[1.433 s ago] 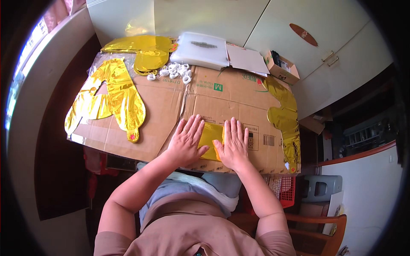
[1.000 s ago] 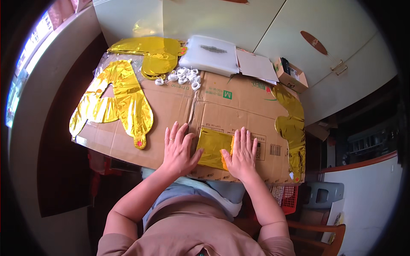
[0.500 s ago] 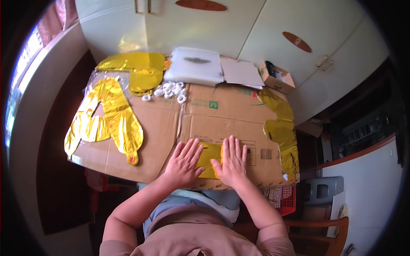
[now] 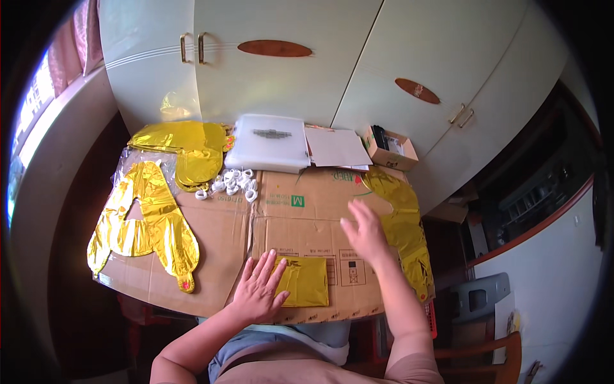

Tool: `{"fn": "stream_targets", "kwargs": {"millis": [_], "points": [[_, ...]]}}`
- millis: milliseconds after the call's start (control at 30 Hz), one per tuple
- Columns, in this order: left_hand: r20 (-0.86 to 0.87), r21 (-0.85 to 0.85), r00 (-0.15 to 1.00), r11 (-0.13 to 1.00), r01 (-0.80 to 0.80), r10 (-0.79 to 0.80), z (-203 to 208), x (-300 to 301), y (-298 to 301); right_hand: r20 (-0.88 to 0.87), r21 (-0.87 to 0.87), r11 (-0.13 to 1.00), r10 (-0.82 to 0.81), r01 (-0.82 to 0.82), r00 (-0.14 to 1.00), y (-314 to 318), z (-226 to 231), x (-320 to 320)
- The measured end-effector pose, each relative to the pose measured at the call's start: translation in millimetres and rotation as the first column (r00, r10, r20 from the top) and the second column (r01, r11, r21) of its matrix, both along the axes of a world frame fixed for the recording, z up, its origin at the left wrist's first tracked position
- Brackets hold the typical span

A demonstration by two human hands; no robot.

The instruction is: Folding gold mylar balloons and placing them onto cardboard backings for packaging.

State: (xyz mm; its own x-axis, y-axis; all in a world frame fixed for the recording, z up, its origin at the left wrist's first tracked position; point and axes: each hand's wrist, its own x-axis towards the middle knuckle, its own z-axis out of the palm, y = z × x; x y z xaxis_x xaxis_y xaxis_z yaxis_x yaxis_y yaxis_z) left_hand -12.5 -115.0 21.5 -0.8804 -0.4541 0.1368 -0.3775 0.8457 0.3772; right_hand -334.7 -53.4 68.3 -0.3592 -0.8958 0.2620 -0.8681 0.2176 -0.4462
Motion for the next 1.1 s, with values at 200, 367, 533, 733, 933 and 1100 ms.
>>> {"fn": "stream_targets", "kwargs": {"millis": [200, 367, 533, 733, 933, 1100], "points": [[-0.270, 0.325, 0.962, 0.944, 0.057, 0.034, 43.8, 3.0, -33.8, -0.407, -0.002, 0.999, 0.028, -0.032, 0.913, -134.3, 3.2, -100.9], [-0.435, 0.257, 0.890, 0.966, -0.022, 0.136, 75.6, -50.0, -156.9, -0.310, 0.371, 0.928, 0.157, -0.033, 0.938, -174.6, -8.1, -144.9], [-0.333, -0.009, 0.937, 0.994, -0.111, 0.102, 58.0, -111.1, -299.2, -0.502, 0.176, 0.971, 0.231, -0.164, 0.834, -178.4, -22.2, -128.9], [-0.138, -0.112, 0.989, 0.991, -0.073, 0.057, 27.2, -155.7, -357.1, -0.590, 0.011, 0.960, 0.231, -0.279, 0.774, -167.8, -26.1, -138.1], [-0.158, -0.287, 0.987, 0.956, -0.053, 0.008, 19.7, -159.4, -356.8, -0.568, 0.021, 0.956, 0.252, -0.292, 0.783, -167.7, -23.2, -142.9], [-0.136, -0.353, 0.991, 0.935, -0.047, -0.001, 21.9, -156.8, -361.7, -0.589, 0.039, 0.956, 0.257, -0.290, 0.766, -170.0, -19.9, -134.3]]}}
